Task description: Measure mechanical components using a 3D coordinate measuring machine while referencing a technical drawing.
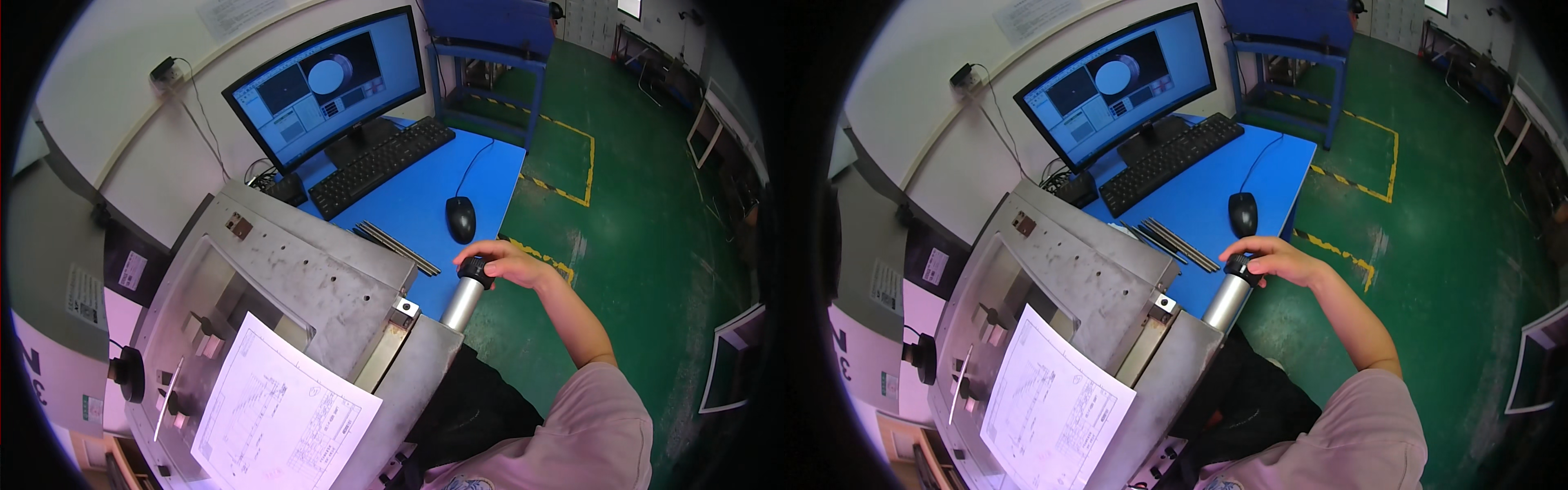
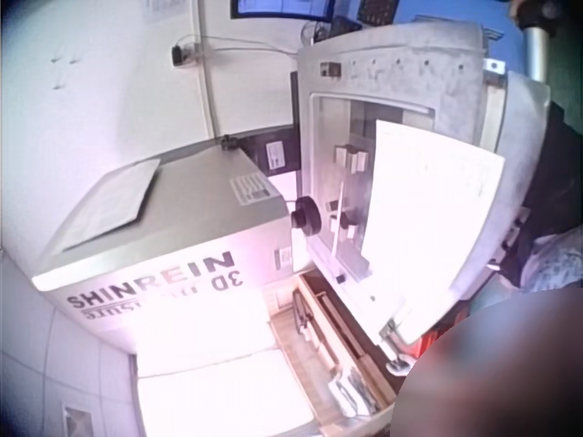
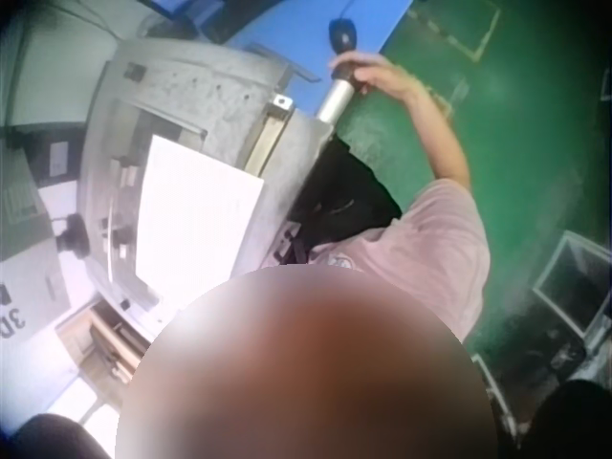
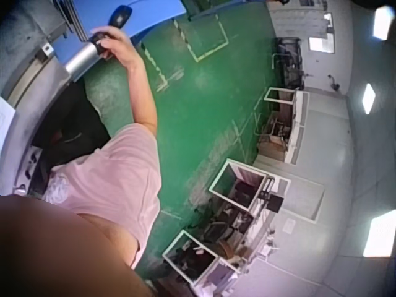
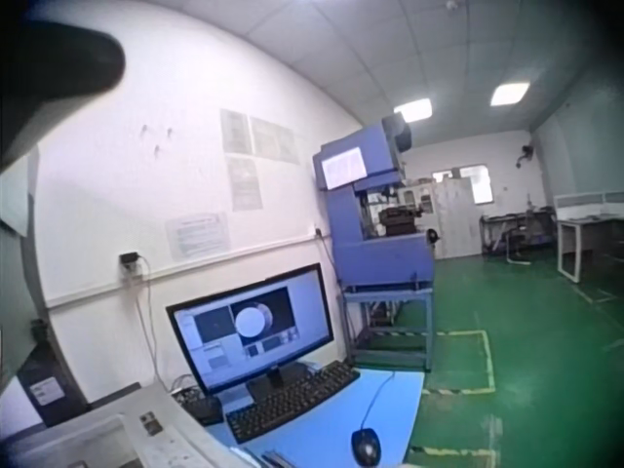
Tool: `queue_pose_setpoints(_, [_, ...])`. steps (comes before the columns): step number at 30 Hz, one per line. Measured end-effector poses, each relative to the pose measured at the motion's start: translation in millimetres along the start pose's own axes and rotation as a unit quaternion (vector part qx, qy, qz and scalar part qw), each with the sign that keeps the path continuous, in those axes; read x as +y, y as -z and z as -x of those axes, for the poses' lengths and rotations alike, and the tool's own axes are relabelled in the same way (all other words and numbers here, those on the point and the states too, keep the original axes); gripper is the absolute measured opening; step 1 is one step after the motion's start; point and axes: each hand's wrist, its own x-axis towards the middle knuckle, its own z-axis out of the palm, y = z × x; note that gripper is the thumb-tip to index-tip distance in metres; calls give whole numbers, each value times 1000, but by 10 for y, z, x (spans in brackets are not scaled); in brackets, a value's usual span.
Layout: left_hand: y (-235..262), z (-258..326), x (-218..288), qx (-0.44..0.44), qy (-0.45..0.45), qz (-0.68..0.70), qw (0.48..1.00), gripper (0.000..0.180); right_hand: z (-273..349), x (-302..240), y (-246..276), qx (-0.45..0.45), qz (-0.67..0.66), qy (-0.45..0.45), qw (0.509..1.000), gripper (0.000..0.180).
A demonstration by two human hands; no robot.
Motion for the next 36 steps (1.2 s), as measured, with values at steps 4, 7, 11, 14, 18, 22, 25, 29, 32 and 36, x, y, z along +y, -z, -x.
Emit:
queue_pose_setpoints(4, [-8, 7, 109, 2, 13, -14, 1000, 56, -15, 28, 6, 4, -21, 2, 1000, 44])
queue_pose_setpoints(7, [-53, 41, 280, 0, 20, -33, 999, 57, -14, 19, -4, 4, -16, 1, 1000, 44])
queue_pose_setpoints(11, [-36, 32, 232, -6, 9, -21, 1000, 56, -10, 20, -2, 7, -14, 0, 1000, 43])
queue_pose_setpoints(14, [-62, 54, 302, -2, 10, -12, 1000, 56, -7, 15, -3, 10, -3, -3, 1000, 41])
queue_pose_setpoints(18, [-86, 73, 384, 0, 24, -17, 1000, 57, 0, -3, -16, 15, 7, -4, 1000, 40])
queue_pose_setpoints(22, [-95, 86, 460, 0, 31, -24, 999, 57, -5, 3, -19, 16, 8, -8, 1000, 39])
queue_pose_setpoints(25, [-115, 93, 497, 5, 45, -27, 999, 58, -2, -1, -24, 18, 13, -5, 1000, 39])
queue_pose_setpoints(29, [-86, 78, 440, 2, 29, -36, 999, 58, -4, 2, -24, 17, 12, -5, 1000, 39])
queue_pose_setpoints(32, [-69, 60, 362, 1, 24, -17, 1000, 58, -5, 8, -24, 20, 14, -3, 1000, 39])
queue_pose_setpoints(36, [-36, 23, 194, -1, 10, 7, 1000, 58, -7, 14, -22, 19, 14, -3, 1000, 39])
